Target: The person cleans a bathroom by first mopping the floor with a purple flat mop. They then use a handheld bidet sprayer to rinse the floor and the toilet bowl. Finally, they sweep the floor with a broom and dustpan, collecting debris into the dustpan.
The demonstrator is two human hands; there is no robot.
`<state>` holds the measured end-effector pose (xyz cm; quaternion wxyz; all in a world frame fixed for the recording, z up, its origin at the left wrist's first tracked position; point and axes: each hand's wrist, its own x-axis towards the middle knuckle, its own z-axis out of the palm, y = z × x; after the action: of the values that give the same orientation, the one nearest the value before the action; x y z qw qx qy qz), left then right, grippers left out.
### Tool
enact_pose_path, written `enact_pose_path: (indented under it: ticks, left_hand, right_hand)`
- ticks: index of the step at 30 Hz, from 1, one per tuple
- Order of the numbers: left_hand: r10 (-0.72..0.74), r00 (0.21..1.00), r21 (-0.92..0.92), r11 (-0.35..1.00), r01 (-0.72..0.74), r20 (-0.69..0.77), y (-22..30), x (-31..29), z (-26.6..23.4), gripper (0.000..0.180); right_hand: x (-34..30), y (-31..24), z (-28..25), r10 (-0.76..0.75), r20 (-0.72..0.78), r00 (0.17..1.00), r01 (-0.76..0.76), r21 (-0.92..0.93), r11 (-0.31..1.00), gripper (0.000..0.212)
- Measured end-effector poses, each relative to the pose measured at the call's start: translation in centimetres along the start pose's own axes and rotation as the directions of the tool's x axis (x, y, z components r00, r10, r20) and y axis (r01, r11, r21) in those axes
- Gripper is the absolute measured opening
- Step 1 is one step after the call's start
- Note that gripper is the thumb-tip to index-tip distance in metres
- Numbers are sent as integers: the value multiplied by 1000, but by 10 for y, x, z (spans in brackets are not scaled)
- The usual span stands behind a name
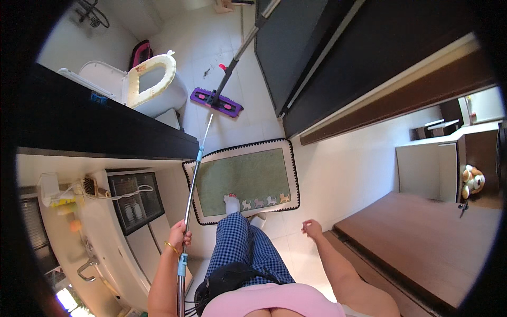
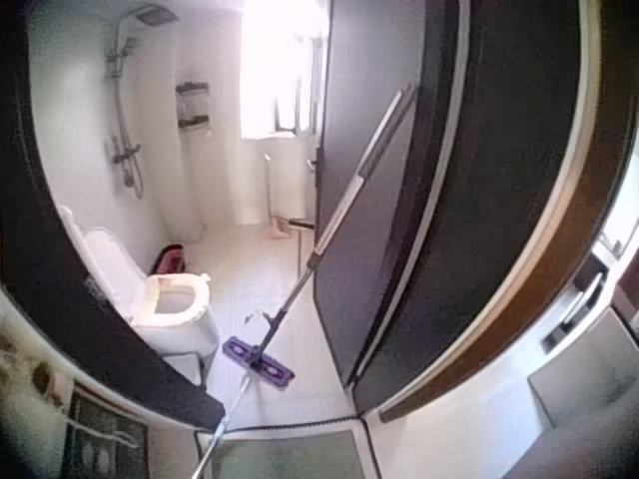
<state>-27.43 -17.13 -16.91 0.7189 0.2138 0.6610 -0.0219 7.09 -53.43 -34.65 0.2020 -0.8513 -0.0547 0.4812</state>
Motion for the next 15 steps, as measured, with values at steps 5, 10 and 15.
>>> enact_pose_path:
  ticks: [5,10,15]
  left_hand:
    - [43,990,-117,993,-27,131,39,7,7,9]
    - [-44,977,-238,966,95,210,85,38,4,10]
    - [-116,960,-359,910,206,255,147,68,-6,10]
  right_hand:
    - [12,-167,-50,-291,-134,947,308,141,941,20]
    - [7,-384,-71,-656,-198,728,638,-153,754,21]
    - [-19,-592,-78,-985,-50,165,760,-630,160,20]
